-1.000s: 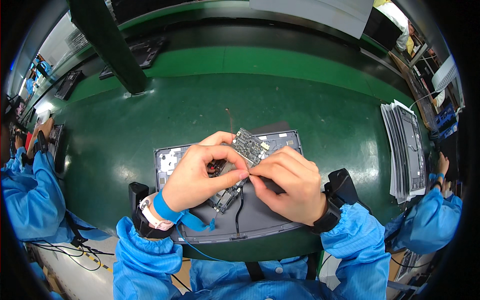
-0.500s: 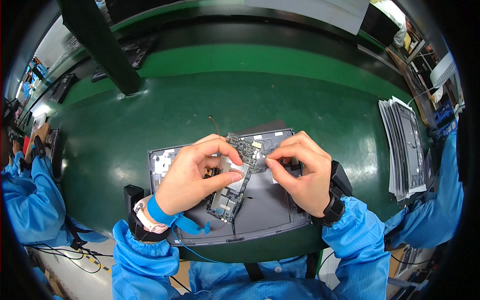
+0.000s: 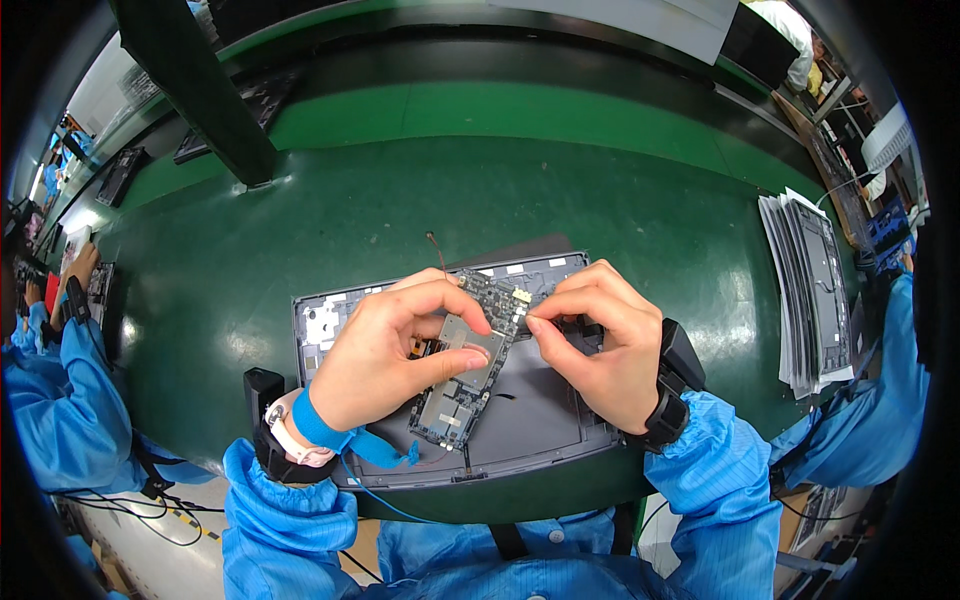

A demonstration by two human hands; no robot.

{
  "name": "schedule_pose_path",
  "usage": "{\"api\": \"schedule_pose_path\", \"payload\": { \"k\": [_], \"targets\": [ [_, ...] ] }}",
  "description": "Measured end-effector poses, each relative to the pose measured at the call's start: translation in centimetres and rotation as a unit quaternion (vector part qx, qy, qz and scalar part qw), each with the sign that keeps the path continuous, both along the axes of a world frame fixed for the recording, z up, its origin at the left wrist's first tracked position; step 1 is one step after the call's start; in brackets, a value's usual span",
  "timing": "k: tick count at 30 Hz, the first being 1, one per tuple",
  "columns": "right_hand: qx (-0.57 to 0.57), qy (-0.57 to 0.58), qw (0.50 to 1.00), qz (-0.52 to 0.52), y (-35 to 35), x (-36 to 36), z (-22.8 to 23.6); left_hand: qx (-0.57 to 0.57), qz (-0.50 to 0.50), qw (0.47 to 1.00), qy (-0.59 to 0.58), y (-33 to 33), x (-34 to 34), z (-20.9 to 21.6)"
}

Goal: Assembling internal components of laptops on an assembly line by connecting ribbon cables to the motherboard.

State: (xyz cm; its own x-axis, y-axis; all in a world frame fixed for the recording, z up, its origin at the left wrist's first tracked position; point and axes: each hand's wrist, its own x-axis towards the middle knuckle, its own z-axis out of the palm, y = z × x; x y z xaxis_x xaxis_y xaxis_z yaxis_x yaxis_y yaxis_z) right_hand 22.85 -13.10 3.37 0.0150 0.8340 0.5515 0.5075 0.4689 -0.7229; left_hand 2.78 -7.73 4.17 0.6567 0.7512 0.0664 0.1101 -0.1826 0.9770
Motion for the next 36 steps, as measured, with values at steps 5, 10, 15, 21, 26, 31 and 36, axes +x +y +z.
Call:
{"api": "schedule_pose_path", "payload": {
  "k": [5, 10, 15, 21, 26, 31, 36],
  "targets": [
    [-0.003, 0.003, 1.0, 0.0, 0.0, 0.0, -0.1, 0.007, 0.001, 1.0, -0.001, 0.0, -0.1, -0.1],
    [0.012, -0.011, 1.0, -0.004, 0.0, 0.1, -0.1, 0.0, -0.001, 1.0, -0.002, 0.0, -0.1, 0.0],
    [0.056, -0.058, 0.997, -0.015, 0.1, 0.1, -0.1, -0.014, -0.004, 1.0, -0.002, 0.0, -0.1, 0.1],
    [0.075, -0.106, 0.992, -0.006, -0.1, 0.1, 0.1, -0.031, -0.007, 0.999, -0.011, 0.0, -0.3, 0.0],
    [0.02, -0.042, 0.999, -0.005, -0.1, -0.2, -0.1, -0.079, -0.003, 0.996, 0.048, -0.1, -0.4, 0.6],
    [-0.063, 0.042, 0.997, 0.029, 0.0, -0.2, 0.1, -0.121, 0.039, 0.989, -0.081, -0.6, 0.3, 0.8],
    [-0.116, 0.1, 0.987, 0.045, 0.1, 0.0, -0.1, -0.111, 0.023, 0.992, -0.049, -0.4, 0.2, 1.2]
  ]
}}
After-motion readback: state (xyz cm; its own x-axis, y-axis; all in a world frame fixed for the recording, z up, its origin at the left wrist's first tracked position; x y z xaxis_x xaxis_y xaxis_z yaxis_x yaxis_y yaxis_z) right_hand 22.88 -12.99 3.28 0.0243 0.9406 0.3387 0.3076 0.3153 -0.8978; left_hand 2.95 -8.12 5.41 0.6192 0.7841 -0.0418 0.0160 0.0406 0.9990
